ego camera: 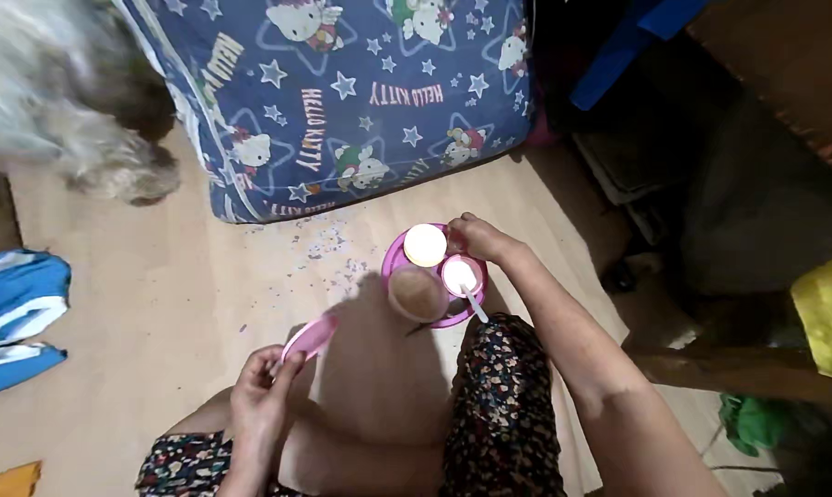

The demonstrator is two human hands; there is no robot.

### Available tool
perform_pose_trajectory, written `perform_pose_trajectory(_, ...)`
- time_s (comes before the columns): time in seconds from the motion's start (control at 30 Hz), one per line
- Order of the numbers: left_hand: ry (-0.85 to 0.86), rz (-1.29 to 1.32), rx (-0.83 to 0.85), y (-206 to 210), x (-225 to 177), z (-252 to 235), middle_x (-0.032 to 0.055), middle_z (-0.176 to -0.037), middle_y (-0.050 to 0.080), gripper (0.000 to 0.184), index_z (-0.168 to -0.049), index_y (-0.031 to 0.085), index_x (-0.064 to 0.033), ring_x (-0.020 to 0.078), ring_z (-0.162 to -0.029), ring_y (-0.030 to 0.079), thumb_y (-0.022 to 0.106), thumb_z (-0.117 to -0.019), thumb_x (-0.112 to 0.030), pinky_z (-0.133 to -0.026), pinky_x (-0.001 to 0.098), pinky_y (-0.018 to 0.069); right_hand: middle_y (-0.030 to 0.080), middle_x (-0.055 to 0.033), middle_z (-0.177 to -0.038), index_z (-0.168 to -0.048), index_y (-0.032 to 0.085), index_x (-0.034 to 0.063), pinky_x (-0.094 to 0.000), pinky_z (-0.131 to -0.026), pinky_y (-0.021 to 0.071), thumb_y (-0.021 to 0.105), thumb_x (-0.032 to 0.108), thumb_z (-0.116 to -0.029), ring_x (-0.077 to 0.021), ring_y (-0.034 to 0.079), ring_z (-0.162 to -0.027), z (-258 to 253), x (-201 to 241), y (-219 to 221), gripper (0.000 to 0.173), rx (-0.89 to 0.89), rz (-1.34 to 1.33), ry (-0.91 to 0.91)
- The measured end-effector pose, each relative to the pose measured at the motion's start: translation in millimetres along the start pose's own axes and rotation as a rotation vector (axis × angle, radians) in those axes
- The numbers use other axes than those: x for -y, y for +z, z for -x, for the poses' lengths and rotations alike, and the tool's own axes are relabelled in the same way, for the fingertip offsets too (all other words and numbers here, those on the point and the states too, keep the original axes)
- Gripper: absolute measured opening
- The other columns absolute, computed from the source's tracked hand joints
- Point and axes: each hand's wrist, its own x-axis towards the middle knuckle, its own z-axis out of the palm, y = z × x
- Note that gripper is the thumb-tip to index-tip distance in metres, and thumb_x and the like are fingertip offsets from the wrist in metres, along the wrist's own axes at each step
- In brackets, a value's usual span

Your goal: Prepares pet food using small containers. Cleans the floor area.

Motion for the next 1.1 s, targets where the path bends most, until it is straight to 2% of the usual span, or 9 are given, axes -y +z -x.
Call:
perform_pose_trajectory(0.2, -0.098, 0.001, -0.048, -19, 16, 18, -0.0029, -0.086, 0.060, 0.019, -0.109, 0.056, 0.0040, -0.0026, -0.074, 0.062, 0.061, -0.0941, -0.006, -0.072, 0.0163, 0.0550, 0.056, -0.0312, -0.132, -0.132, 0.060, -0.0058, -0.0560, -0.104, 0.0460, 0.071, -0.002, -0.0902, -0.0452, 0.058, -0.121, 2, 4, -5, 0.044, 0.038, 0.006, 0.028)
perform_pose_trajectory(0.3, -0.132, 0.077, -0.035, -8, 11, 12, -0.0012, -0.087, 0.061, 0.021, -0.114, 0.054, 0.0044, 0.0007, -0.076, 0.065, 0.059, -0.0950, -0.003, -0.073, 0.0201, 0.0590, 0.058, -0.0318, -0.130, -0.132, 0.059, -0.0068, -0.0561, -0.106, 0.0445, 0.069, -0.007, -0.0882, -0.0457, 0.057, -0.122, 1, 1, -6, 0.045, 0.052, 0.016, 0.009)
perform_pose_trajectory(0.43, -0.154, 0.037, 0.043, 23, -7, -14, 0.0158, -0.104, 0.063, 0.035, -0.131, 0.048, 0.0112, 0.0135, -0.087, 0.068, 0.056, -0.0990, -0.001, -0.079, 0.0317, 0.0597, 0.056, -0.0314, -0.133, -0.133, 0.059, -0.0056, -0.0570, -0.106, 0.0446, 0.069, -0.003, -0.0913, -0.0460, 0.057, -0.124, -3, -1, 1, 0.043, 0.088, 0.059, 0.018)
perform_pose_trajectory(0.5, -0.121, 0.014, 0.101, 42, -16, -32, 0.0187, -0.107, 0.063, 0.038, -0.134, 0.046, 0.0119, 0.0164, -0.091, 0.068, 0.055, -0.1007, -0.002, -0.082, 0.0336, 0.0592, 0.056, -0.0307, -0.134, -0.134, 0.060, -0.0032, -0.0589, -0.103, 0.0469, 0.073, 0.005, -0.0921, -0.0460, 0.058, -0.122, -5, -4, 9, 0.045, 0.077, 0.094, 0.009)
perform_pose_trajectory(0.63, -0.076, 0.036, 0.180, 82, -28, -61, 0.0206, -0.112, 0.065, 0.036, -0.134, 0.045, 0.0110, 0.0190, -0.094, 0.069, 0.054, -0.1011, -0.001, -0.085, 0.0355, 0.0590, 0.054, -0.0315, -0.136, -0.136, 0.060, -0.0014, -0.0598, -0.101, 0.0483, 0.072, -0.001, -0.0900, -0.0478, 0.059, -0.120, -2, -9, 17, 0.048, 0.041, 0.082, -0.004)
perform_pose_trajectory(0.73, -0.078, -0.118, 0.241, 105, -38, -77, 0.0200, -0.109, 0.065, 0.036, -0.134, 0.048, 0.0073, 0.0223, -0.092, 0.069, 0.058, -0.1022, -0.006, -0.086, 0.0397, 0.0574, 0.053, -0.0319, -0.138, -0.140, 0.059, 0.0011, -0.0608, -0.102, 0.0473, 0.069, -0.010, -0.0870, -0.0490, 0.058, -0.121, 2, -8, 14, 0.055, 0.050, 0.075, 0.012)
perform_pose_trajectory(0.87, -0.089, -0.246, 0.276, 128, -37, -93, 0.0234, -0.108, 0.066, 0.035, -0.135, 0.049, 0.0064, 0.0303, -0.093, 0.069, 0.056, -0.1033, -0.009, -0.089, 0.0476, 0.0564, 0.054, -0.0298, -0.139, -0.143, 0.058, 0.0057, -0.0597, -0.102, 0.0478, 0.069, -0.009, -0.0877, -0.0470, 0.059, -0.121, 6, -6, 14, 0.058, 0.045, 0.074, 0.016)
perform_pose_trajectory(0.97, -0.076, -0.276, 0.337, 138, -32, -102, 0.0234, -0.111, 0.066, 0.034, -0.134, 0.052, 0.0057, 0.0288, -0.095, 0.070, 0.056, -0.1033, -0.008, -0.089, 0.0449, 0.0566, 0.056, -0.0289, -0.137, -0.140, 0.060, 0.0053, -0.0585, -0.102, 0.0487, 0.068, -0.010, -0.0867, -0.0455, 0.060, -0.120, 12, -7, 18, 0.056, -0.022, 0.036, -0.001)
perform_pose_trajectory(1.1, 0.059, -0.222, 0.402, 141, -17, -105, 0.0220, -0.110, 0.068, 0.030, -0.125, 0.061, 0.0080, 0.0237, -0.093, 0.070, 0.051, -0.1063, -0.014, -0.086, 0.0397, 0.0572, 0.054, -0.0276, -0.140, -0.133, 0.065, 0.0038, -0.0583, -0.096, 0.0531, 0.071, -0.009, -0.0849, -0.0443, 0.064, -0.114, 20, -8, 22, 0.050, -0.136, -0.030, 0.009)
